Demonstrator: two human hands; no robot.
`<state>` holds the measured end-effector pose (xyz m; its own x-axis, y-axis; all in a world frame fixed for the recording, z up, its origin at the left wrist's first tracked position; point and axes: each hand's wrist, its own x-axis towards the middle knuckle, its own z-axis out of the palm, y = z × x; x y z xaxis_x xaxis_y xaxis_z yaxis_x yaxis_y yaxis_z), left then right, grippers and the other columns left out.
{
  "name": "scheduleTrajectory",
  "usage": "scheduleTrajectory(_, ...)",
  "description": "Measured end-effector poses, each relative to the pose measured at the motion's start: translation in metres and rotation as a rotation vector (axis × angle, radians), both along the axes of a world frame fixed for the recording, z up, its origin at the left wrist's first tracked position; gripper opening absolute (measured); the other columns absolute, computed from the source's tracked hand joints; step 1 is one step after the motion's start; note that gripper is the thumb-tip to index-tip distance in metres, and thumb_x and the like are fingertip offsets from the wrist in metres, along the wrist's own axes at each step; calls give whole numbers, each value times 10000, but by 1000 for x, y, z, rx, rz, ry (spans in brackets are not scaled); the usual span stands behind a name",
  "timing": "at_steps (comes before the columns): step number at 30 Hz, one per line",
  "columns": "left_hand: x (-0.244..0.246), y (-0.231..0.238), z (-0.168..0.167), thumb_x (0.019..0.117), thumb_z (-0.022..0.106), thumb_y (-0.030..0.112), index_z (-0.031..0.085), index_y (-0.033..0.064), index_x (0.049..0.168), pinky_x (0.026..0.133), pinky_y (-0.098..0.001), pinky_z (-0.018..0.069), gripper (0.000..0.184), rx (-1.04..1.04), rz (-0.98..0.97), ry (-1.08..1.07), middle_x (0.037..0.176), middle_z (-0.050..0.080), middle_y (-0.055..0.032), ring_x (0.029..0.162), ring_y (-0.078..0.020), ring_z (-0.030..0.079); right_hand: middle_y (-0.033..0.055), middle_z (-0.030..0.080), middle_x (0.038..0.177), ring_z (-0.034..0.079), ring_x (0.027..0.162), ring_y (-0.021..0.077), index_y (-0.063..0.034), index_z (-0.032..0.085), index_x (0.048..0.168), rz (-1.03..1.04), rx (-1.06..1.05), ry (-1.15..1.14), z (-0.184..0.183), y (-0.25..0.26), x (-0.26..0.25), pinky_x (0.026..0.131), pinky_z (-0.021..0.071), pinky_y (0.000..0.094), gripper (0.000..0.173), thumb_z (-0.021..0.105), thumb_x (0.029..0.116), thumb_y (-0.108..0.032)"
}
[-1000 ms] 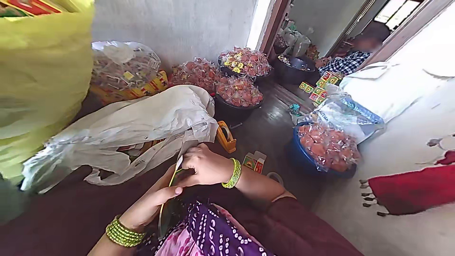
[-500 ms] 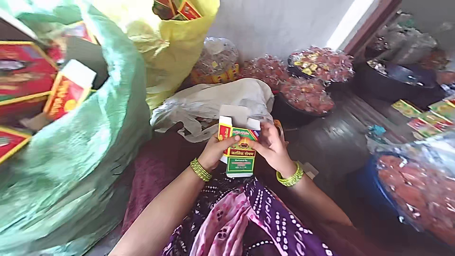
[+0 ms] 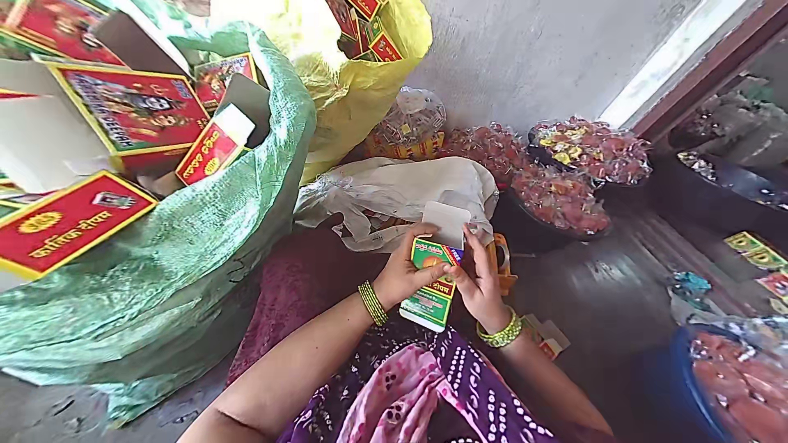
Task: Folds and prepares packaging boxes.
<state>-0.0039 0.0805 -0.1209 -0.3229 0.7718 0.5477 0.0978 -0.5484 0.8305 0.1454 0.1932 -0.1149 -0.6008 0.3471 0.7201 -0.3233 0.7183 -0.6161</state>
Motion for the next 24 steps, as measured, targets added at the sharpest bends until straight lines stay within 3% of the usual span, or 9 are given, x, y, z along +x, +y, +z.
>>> scheduleTrajectory(4, 0, -2, -4, 816, 863, 136, 465, -10, 1264, 842, -326, 626, 617, 13, -62, 58, 1086, 669, -69, 929, -125, 704, 95, 712, 1187, 663, 1111, 92, 23, 669, 1222, 41, -25, -29, -2, 7, 5, 985, 555, 291, 554, 470, 1074, -472)
scheduleTrajectory(6, 0, -2, -6, 798, 879, 155, 488, 16, 1208, 808, -296, 612, 583, 7, -99, 107, 1041, 656, -55, 888, -104, 686, -14, 657, 826, 628, 837, 2, -64, 680, 912, -6, 1, -69, -2, 8, 7, 778, 531, 196, 589, 380, 1078, -543)
scheduleTrajectory(8, 2, 0, -8, 795, 881, 173, 500, 18, 1170, 788, -289, 609, 556, -9, -96, 124, 1019, 648, -58, 863, -100, 680, -39, 548, 665, 573, 704, -18, -118, 584, 737, -96, 44, -75, -1, 9, 6, 675, 483, 177, 611, 345, 1076, -567)
scheduleTrajectory(10, 3, 0, -7, 812, 870, 167, 501, 21, 1141, 787, -311, 611, 515, -45, -93, 108, 1014, 637, -73, 860, -122, 679, 12, 603, 836, 595, 860, 36, -95, 643, 817, -127, 21, -29, 2, 10, 6, 791, 508, 216, 492, 461, 1078, -470)
scheduleTrajectory(11, 2, 1, -5, 815, 867, 156, 499, 20, 1144, 781, -323, 620, 512, -74, -92, 89, 1005, 649, -77, 853, -133, 689, 41, 647, 988, 617, 964, 74, -52, 689, 977, -87, -28, 21, 5, 12, 6, 860, 533, 252, 358, 548, 1061, -370)
scheduleTrajectory(13, 1, 1, -2, 806, 870, 136, 474, 23, 1197, 783, -335, 635, 569, -125, -82, 46, 1018, 676, -75, 860, -140, 712, 34, 681, 1177, 664, 1086, 115, -16, 504, 1311, 8, -149, 56, 14, 13, 7, 946, 570, 319, 379, 579, 1053, -285)
scheduleTrajectory(14, 1, 1, -2, 792, 880, 124, 441, 14, 1239, 799, -345, 638, 636, -132, -79, 29, 1067, 659, -90, 890, -152, 711, 49, 716, 1145, 701, 1075, 158, -11, 431, 1356, 37, -230, 53, 19, 13, 9, 949, 588, 365, 447, 592, 1048, -292)
scheduleTrajectory(19, 5, 1, -1, 679, 944, 104, 324, 4, 1301, 845, -375, 640, 883, -173, -59, -14, 1132, 627, -134, 969, -200, 713, 111, 739, 1066, 731, 941, 193, 51, 661, 1148, 114, -303, -112, 29, 19, 18, 844, 635, 357, 324, 789, 862, -30)
scheduleTrajectory(24, 5, 0, -1, 688, 946, 156, 334, -12, 1337, 870, -347, 623, 907, -208, -61, 82, 1129, 636, -119, 984, -169, 704, 96, 774, 1108, 731, 1073, 139, -29, 790, 1089, -15, 248, -193, 36, 19, 32, 978, 596, 305, 232, 747, 953, -213)
